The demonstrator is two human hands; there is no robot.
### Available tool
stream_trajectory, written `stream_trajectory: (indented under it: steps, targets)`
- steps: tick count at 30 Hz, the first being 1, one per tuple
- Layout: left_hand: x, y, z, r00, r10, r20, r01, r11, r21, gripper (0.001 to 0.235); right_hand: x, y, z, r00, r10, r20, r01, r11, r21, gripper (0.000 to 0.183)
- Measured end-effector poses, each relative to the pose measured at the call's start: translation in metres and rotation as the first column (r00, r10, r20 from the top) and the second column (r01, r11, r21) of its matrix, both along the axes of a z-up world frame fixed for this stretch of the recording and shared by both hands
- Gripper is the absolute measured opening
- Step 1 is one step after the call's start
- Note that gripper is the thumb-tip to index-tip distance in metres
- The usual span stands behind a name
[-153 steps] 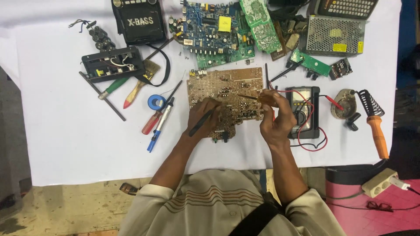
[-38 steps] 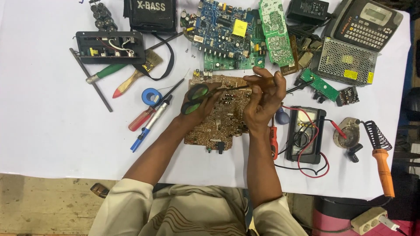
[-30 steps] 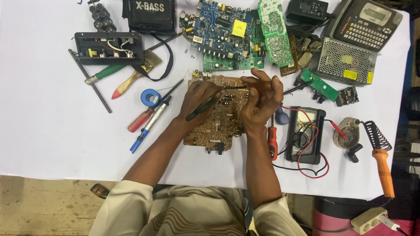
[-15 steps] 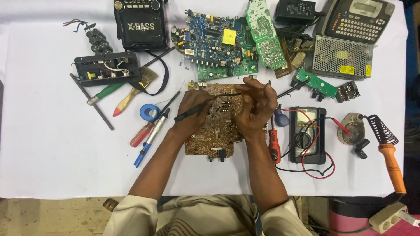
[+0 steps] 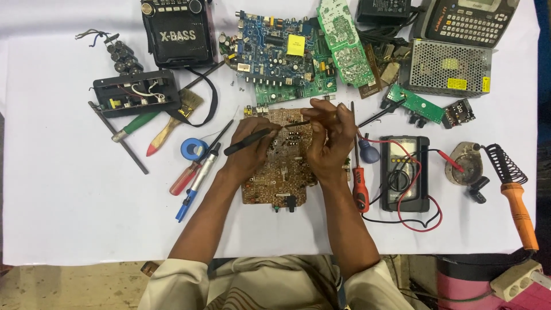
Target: The person uses a screwdriver to scrape and adjust components on a brown circuit board placed on a white workbench. The person repeatedly works on the same area of the board while other electronic parts and tools remain nearby.
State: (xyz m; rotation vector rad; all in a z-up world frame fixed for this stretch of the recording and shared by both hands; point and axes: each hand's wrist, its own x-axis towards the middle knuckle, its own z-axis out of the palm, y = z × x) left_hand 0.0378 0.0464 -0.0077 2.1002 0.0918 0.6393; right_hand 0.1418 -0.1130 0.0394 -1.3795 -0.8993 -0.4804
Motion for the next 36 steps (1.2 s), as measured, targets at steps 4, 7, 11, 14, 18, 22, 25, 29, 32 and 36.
stream_trajectory:
  steps: [4,7,11,14,18,22,25,29,32,36]
  targets:
    - [0.000,0.005,-0.018,0.998,0.003,0.070,-0.010,0.995,0.100,0.010,0.000,0.001,-0.001,1.000,0.008,0.007,-0.008,1.000,-0.006,0.053]
    - [0.003,0.006,-0.018,0.990,0.018,0.141,-0.043,0.983,0.179,0.008,0.000,0.002,0.002,1.000,0.005,0.002,-0.005,1.000,-0.005,0.054]
    - [0.004,0.006,-0.003,0.985,0.044,0.168,-0.084,0.968,0.238,0.015,-0.001,0.000,0.007,1.000,0.021,-0.014,-0.022,0.999,-0.046,0.052]
    - [0.001,0.000,0.000,0.979,0.081,0.189,-0.116,0.977,0.181,0.008,-0.002,0.001,0.000,1.000,0.006,-0.009,-0.007,1.000,-0.027,0.054]
    - [0.000,-0.005,0.013,0.987,0.068,0.147,-0.074,0.997,0.034,0.009,0.000,0.002,0.001,1.000,0.021,-0.008,-0.022,0.998,-0.053,0.056]
    - [0.000,-0.007,0.002,0.981,0.098,0.167,-0.077,0.989,-0.129,0.008,-0.001,0.005,0.000,0.998,0.070,0.006,-0.070,0.997,0.025,0.053]
    - [0.002,-0.005,-0.008,0.975,0.130,0.181,-0.119,0.990,-0.071,0.010,-0.003,0.009,0.004,0.995,0.095,0.007,-0.095,0.995,0.040,0.050]
    - [0.004,-0.008,-0.022,0.954,0.180,0.238,-0.226,0.957,0.183,0.011,-0.007,0.008,0.007,0.995,0.096,-0.009,-0.096,0.995,0.006,0.048]
    - [0.003,-0.007,-0.002,0.960,0.148,0.236,-0.193,0.964,0.180,0.010,-0.007,0.011,0.006,0.996,0.089,0.026,-0.089,0.996,0.001,0.047]
    - [0.003,-0.009,-0.005,0.956,0.172,0.237,-0.193,0.979,0.070,0.015,-0.005,0.009,-0.001,0.992,0.129,-0.003,-0.129,0.991,0.026,0.049]
